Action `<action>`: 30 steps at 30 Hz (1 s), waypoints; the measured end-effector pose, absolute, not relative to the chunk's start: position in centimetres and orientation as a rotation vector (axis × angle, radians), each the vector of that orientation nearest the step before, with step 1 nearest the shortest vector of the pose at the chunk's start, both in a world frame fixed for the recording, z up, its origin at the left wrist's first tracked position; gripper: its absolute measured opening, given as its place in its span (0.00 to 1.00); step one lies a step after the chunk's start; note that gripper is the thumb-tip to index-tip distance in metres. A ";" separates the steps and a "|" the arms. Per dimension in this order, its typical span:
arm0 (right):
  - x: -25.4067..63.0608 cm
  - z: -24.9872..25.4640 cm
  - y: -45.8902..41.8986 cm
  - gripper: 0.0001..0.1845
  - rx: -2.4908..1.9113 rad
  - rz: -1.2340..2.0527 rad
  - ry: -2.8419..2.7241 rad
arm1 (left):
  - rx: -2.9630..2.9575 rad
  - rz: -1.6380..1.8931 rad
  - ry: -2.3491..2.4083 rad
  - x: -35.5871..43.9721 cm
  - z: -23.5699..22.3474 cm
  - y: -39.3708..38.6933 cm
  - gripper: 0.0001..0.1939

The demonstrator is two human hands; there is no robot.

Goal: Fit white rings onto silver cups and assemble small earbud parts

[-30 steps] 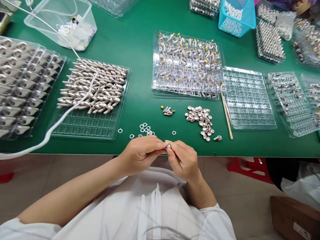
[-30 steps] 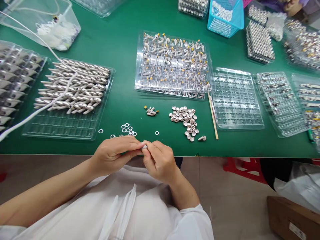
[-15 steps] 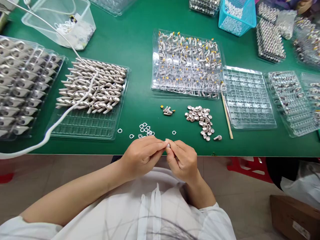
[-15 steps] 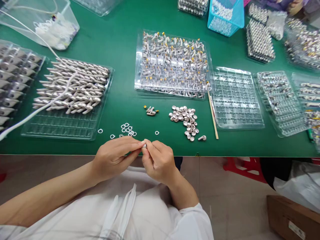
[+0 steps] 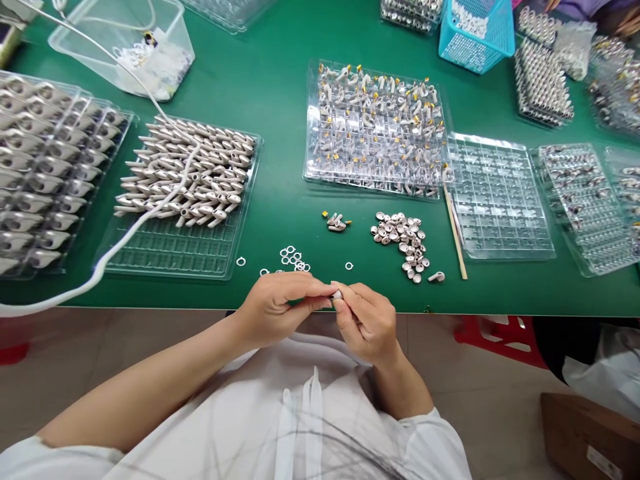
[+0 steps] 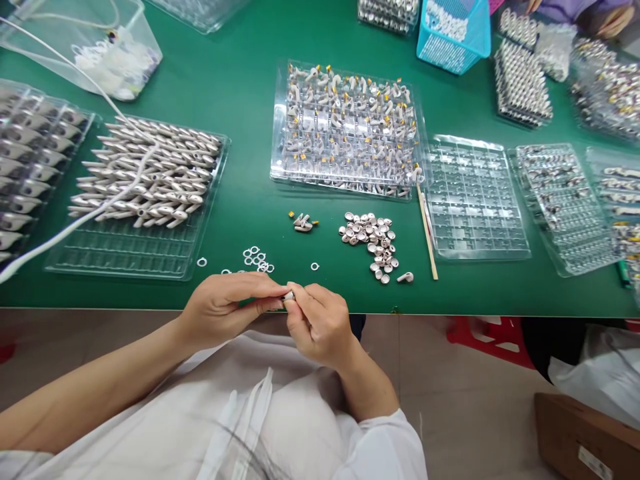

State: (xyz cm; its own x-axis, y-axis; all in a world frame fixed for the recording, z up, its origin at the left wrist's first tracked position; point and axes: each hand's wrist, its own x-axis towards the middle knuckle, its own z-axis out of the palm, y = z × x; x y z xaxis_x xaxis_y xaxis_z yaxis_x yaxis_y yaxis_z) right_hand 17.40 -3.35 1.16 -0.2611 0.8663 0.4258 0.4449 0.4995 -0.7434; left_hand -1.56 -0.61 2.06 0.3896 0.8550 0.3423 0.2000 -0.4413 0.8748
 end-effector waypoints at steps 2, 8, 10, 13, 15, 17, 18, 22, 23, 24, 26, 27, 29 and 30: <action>17.3 1.2 -3.4 0.16 -1.072 0.606 -1.876 | 1.750 1.066 0.888 -1.5 2.1 -0.5 0.09; 17.1 0.8 -3.6 0.17 -1.068 0.480 -1.919 | 1.578 1.066 0.891 -1.1 2.1 -0.6 0.08; 17.1 0.7 -3.6 0.17 -1.069 0.431 -1.933 | 1.599 1.104 0.893 -1.0 2.1 -0.7 0.08; 17.0 0.7 -3.7 0.17 -1.058 0.398 -1.933 | 1.651 1.165 0.881 -0.9 2.1 -0.8 0.10; 17.0 0.9 -3.6 0.16 -1.043 0.410 -1.927 | 1.671 1.169 0.870 -0.9 2.3 -0.9 0.10; 17.0 1.0 -3.6 0.16 -1.028 0.448 -1.924 | 1.658 1.138 0.861 -1.0 2.6 -0.9 0.10; 17.0 1.1 -3.6 0.16 -1.023 0.468 -1.927 | 1.636 1.115 0.856 -1.1 2.7 -0.9 0.09; 17.0 1.0 -3.4 0.17 -1.038 0.437 -1.976 | 1.543 1.058 0.877 -1.3 2.7 -0.9 0.09; 16.9 0.9 -3.4 0.18 -1.051 0.404 -1.994 | 1.534 1.059 0.901 -1.3 2.7 -0.9 0.09; 16.9 0.8 -3.4 0.18 -1.064 0.368 -2.011 | 1.531 1.065 0.930 -1.3 2.6 -0.9 0.09; 16.7 0.7 -3.3 0.18 -1.086 0.320 -2.034 | 1.534 1.078 0.983 -1.2 2.5 -1.0 0.09; 16.7 0.7 -3.3 0.18 -1.093 0.314 -2.038 | 1.535 1.087 1.004 -1.1 2.4 -1.1 0.09; 16.5 0.7 -3.3 0.17 -1.105 0.336 -2.021 | 1.537 1.099 1.020 -1.0 2.3 -1.2 0.09; 16.4 0.8 -3.3 0.16 -1.111 0.362 -2.000 | 1.535 1.104 1.021 -1.0 2.3 -1.2 0.08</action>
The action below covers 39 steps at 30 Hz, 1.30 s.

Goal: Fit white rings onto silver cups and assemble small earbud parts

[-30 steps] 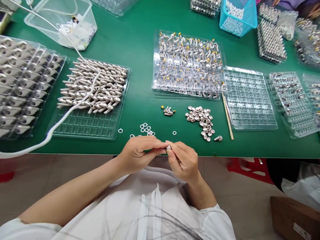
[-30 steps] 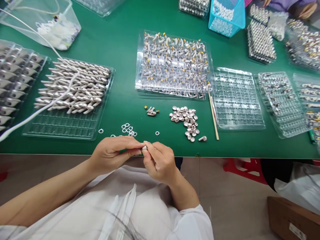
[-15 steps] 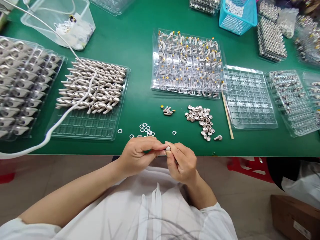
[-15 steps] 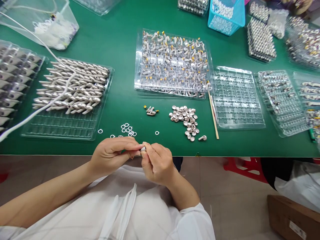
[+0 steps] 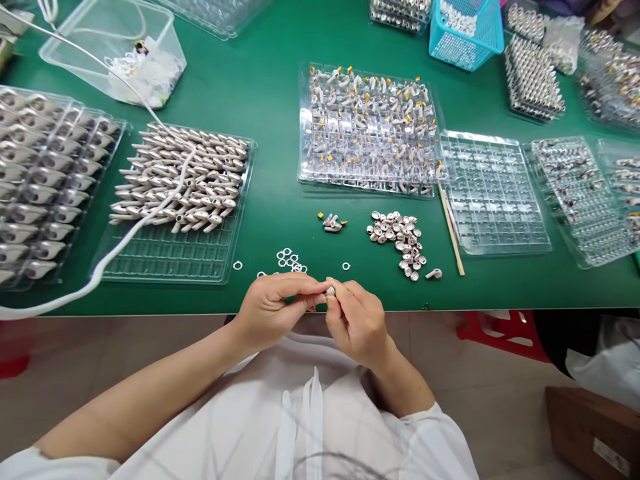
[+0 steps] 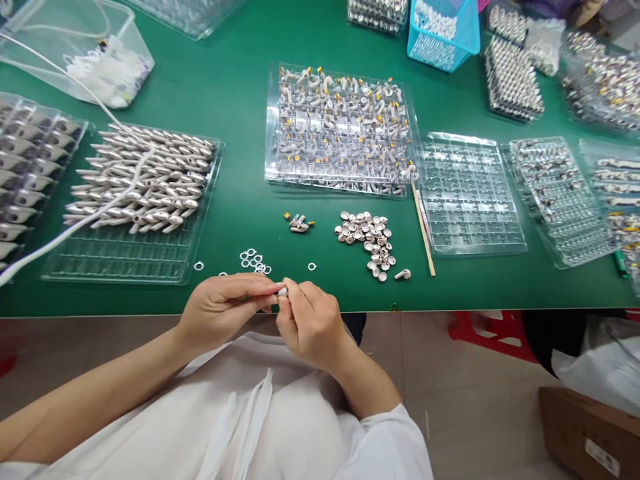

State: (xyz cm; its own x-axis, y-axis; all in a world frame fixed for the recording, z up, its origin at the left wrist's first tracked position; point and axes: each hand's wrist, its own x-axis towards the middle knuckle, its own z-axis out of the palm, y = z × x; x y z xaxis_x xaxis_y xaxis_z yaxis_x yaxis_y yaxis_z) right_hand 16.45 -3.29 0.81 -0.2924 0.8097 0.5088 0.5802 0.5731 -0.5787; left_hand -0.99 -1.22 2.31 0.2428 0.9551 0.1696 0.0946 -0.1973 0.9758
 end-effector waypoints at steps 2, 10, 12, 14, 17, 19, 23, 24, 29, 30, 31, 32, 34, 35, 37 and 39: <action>16.4 1.0 -3.3 0.15 -1.121 0.424 -1.954 | 1.520 1.094 1.013 -1.0 2.4 -1.2 0.08; 16.7 1.1 -3.5 0.16 -1.052 0.482 -1.972 | 1.231 0.932 0.976 -1.3 3.2 -0.6 0.05; 16.8 1.0 -3.6 0.17 -1.046 0.447 -1.984 | 1.198 0.944 0.961 -1.3 3.1 -0.6 0.05; 16.8 0.9 -3.7 0.17 -1.047 0.410 -1.987 | 1.176 0.954 0.942 -1.3 2.9 -0.8 0.04; 16.7 0.9 -3.8 0.18 -1.042 0.367 -1.993 | 1.175 0.965 0.941 -1.2 2.5 -1.0 0.04; 16.7 0.9 -3.9 0.18 -1.034 0.344 -2.002 | 1.206 0.977 0.943 -1.2 2.4 -1.1 0.04; 16.6 0.8 -4.1 0.19 -1.041 0.305 -2.004 | 1.301 1.002 0.942 -1.0 2.5 -1.2 0.04; 16.6 0.8 -4.1 0.19 -1.047 0.299 -2.002 | 1.318 1.012 0.940 -1.0 2.5 -1.2 0.04; 16.5 1.0 -4.1 0.17 -1.050 0.283 -2.004 | 1.383 1.056 0.911 -1.0 2.9 -1.1 0.08; 16.5 1.0 -4.0 0.17 -1.043 0.282 -2.007 | 1.400 1.048 0.915 -1.0 3.0 -1.0 0.08; 16.5 1.0 -4.0 0.18 -1.039 0.286 -2.009 | 1.415 1.038 0.922 -1.1 3.0 -1.0 0.08; 16.5 1.0 -3.9 0.18 -1.037 0.295 -2.012 | 1.427 1.028 0.930 -1.1 2.9 -0.9 0.07; 16.5 0.9 -3.8 0.19 -1.032 0.311 -2.020 | 1.439 1.016 0.942 -1.2 2.8 -0.9 0.07; 16.5 0.8 -3.8 0.20 -1.028 0.313 -2.026 | 1.440 1.017 0.946 -1.3 2.7 -0.9 0.07; 16.5 0.6 -3.8 0.20 -1.029 0.313 -2.040 | 1.435 1.029 0.953 -1.3 2.4 -0.9 0.07; 16.5 0.4 -3.8 0.20 -1.036 0.309 -2.044 | 1.426 1.044 0.956 -1.2 2.2 -1.0 0.08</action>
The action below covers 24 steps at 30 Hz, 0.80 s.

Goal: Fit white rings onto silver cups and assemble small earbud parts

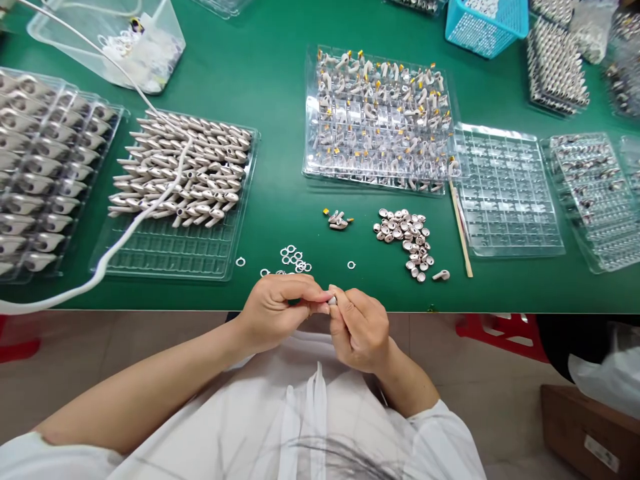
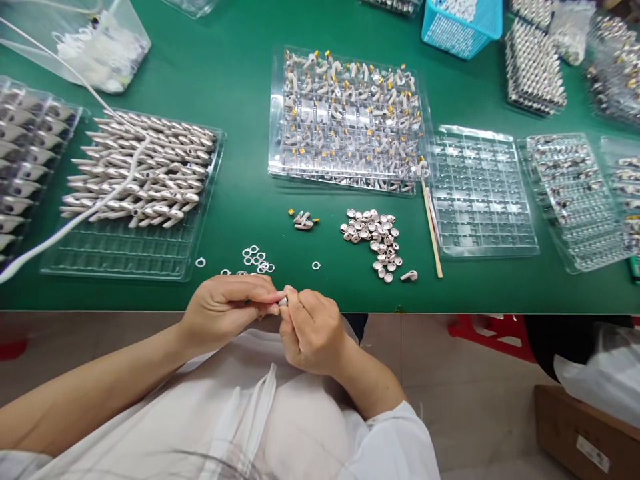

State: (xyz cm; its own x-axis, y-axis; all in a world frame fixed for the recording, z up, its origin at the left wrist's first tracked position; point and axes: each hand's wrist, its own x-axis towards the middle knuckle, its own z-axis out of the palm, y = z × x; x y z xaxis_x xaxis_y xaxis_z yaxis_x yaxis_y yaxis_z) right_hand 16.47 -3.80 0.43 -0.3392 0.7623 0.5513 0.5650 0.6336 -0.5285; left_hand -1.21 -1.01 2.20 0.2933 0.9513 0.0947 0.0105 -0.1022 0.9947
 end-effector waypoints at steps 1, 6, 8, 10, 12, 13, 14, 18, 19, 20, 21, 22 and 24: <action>16.4 0.3 -3.8 0.20 -1.044 0.310 -2.041 | 1.421 1.052 0.953 -1.2 2.1 -1.0 0.08; 16.2 0.0 -3.8 0.21 -1.070 0.307 -2.009 | 1.381 1.052 0.977 -1.0 1.9 -1.0 0.07; 16.1 -0.1 -3.7 0.21 -1.075 0.304 -2.004 | 1.348 1.051 0.996 -1.0 1.8 -0.9 0.06; 16.0 -0.1 -3.5 0.21 -1.078 0.301 -2.002 | 1.325 1.045 1.014 -1.0 1.8 -0.8 0.06; 15.9 -0.1 -3.4 0.20 -1.077 0.309 -1.995 | 1.313 1.034 1.032 -1.0 1.8 -0.6 0.05; 15.9 -0.1 -3.3 0.20 -1.079 0.320 -1.991 | 1.303 1.027 1.044 -1.0 1.8 -0.6 0.04; 15.9 -0.1 -3.2 0.19 -1.083 0.332 -1.987 | 1.286 1.017 1.052 -1.1 1.8 -0.5 0.04; 15.9 0.3 -2.7 0.17 -1.076 0.335 -2.003 | 1.157 0.962 1.058 -1.3 2.1 -0.3 0.02; 15.9 0.5 -2.5 0.17 -1.065 0.346 -2.010 | 1.120 0.958 1.063 -1.4 2.2 -0.3 0.02; 16.0 0.7 -2.4 0.17 -1.053 0.371 -2.017 | 1.088 0.962 1.069 -1.4 2.3 -0.3 0.03; 16.0 0.9 -2.2 0.17 -1.045 0.408 -2.023 | 1.061 0.968 1.076 -1.4 2.4 -0.4 0.04; 16.1 1.1 -2.1 0.18 -1.042 0.448 -2.029 | 1.041 0.974 1.082 -1.4 2.5 -0.4 0.04; 16.4 1.4 -2.0 0.18 -1.044 0.516 -2.040 | 1.022 0.980 1.091 -1.3 2.6 -0.6 0.05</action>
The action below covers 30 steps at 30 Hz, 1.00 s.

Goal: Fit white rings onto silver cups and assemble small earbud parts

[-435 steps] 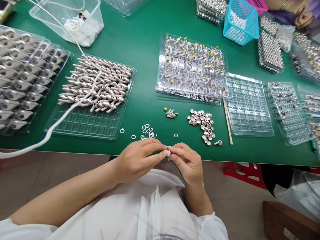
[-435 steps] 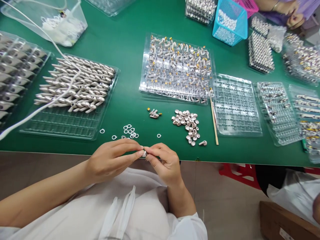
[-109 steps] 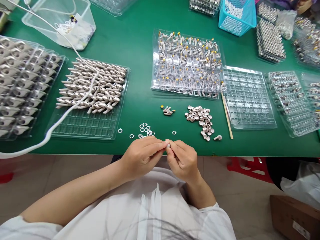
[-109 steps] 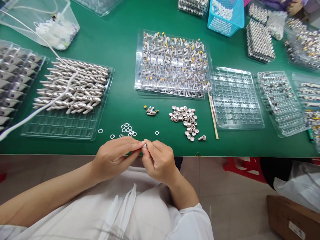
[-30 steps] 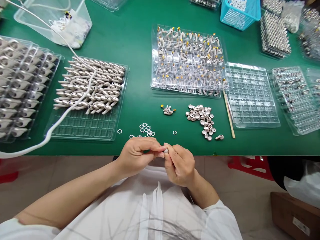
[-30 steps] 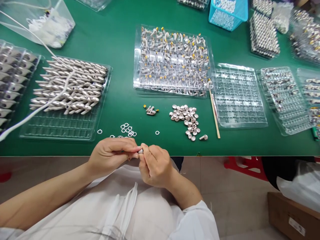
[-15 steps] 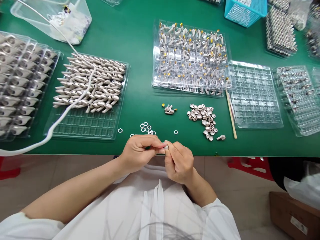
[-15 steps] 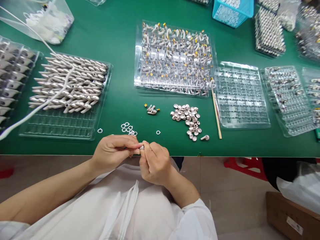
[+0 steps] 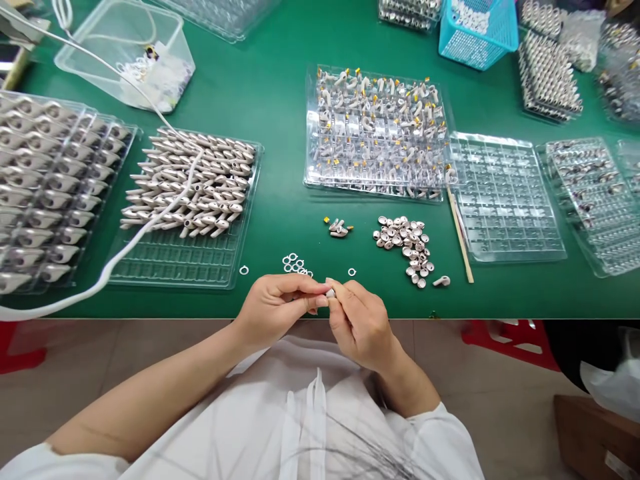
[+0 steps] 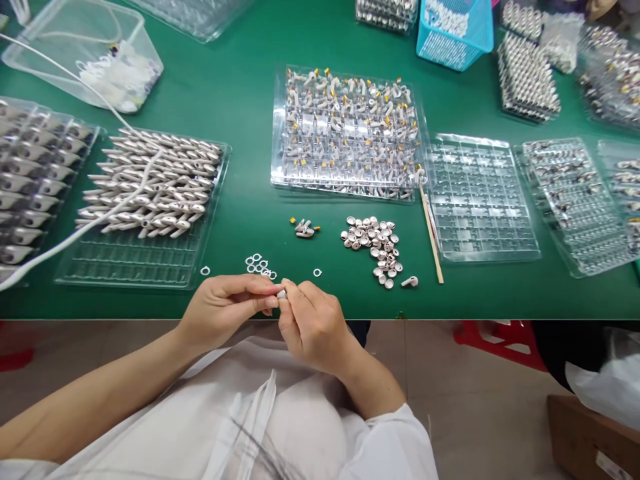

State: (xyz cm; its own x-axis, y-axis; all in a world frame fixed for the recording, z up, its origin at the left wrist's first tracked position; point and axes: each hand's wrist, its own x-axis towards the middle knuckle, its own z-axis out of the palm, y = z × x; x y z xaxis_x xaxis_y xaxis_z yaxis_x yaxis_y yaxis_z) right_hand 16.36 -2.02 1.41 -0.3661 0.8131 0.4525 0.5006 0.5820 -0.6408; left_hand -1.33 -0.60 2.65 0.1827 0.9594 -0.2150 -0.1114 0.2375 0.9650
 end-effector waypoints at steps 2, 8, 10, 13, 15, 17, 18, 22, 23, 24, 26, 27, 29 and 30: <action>16.5 1.6 -2.0 0.18 -1.045 0.569 -2.040 | 1.012 0.978 1.095 -1.2 2.6 -0.8 0.07; 16.9 1.7 -2.1 0.18 -1.066 0.673 -1.977 | 0.986 1.000 1.095 -0.8 2.5 -1.0 0.07; 17.0 1.7 -2.2 0.18 -1.070 0.733 -1.947 | 1.012 1.006 1.095 -0.7 2.5 -1.1 0.07; 17.3 1.9 -2.3 0.18 -1.072 0.847 -1.897 | 1.113 1.005 1.117 -0.7 2.6 -1.2 0.05; 17.5 2.0 -2.4 0.18 -1.077 0.939 -1.844 | 1.248 1.015 1.135 -0.8 2.5 -1.3 0.05; 17.7 2.0 -2.5 0.18 -1.086 1.044 -1.775 | 1.457 1.047 1.137 -0.8 2.5 -1.4 0.05; 17.8 1.9 -2.5 0.18 -1.092 1.088 -1.739 | 1.573 1.074 1.128 -0.8 2.4 -1.4 0.04; 18.0 1.4 -2.6 0.17 -1.090 1.214 -1.608 | 1.948 1.206 1.049 -0.9 2.3 -1.1 0.05; 18.1 1.3 -2.6 0.17 -1.087 1.237 -1.567 | 2.012 1.227 1.024 -0.9 2.3 -1.1 0.05; 18.1 1.2 -2.7 0.17 -1.085 1.258 -1.524 | 2.068 1.235 0.997 -1.0 2.2 -1.0 0.05; 18.2 1.0 -2.7 0.17 -1.080 1.297 -1.447 | 2.144 1.235 0.943 -1.2 2.1 -0.9 0.06; 18.2 1.0 -2.8 0.17 -1.073 1.315 -1.419 | 2.164 1.233 0.922 -1.3 2.1 -0.9 0.07; 18.1 0.9 -2.9 0.16 -1.057 1.346 -1.376 | 2.181 1.244 0.902 -1.5 2.1 -1.0 0.07; 18.1 0.8 -3.0 0.16 -1.049 1.361 -1.354 | 2.185 1.250 0.900 -1.5 2.1 -1.0 0.08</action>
State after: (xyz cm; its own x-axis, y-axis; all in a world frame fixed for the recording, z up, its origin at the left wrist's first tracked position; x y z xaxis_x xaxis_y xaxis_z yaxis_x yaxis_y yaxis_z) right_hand 18.08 -2.97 0.85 -0.2158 0.9758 0.0337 -0.0387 0.0259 -0.9989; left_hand -1.54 -1.01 2.12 0.3719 0.7320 0.5709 0.3098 -0.6776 0.6670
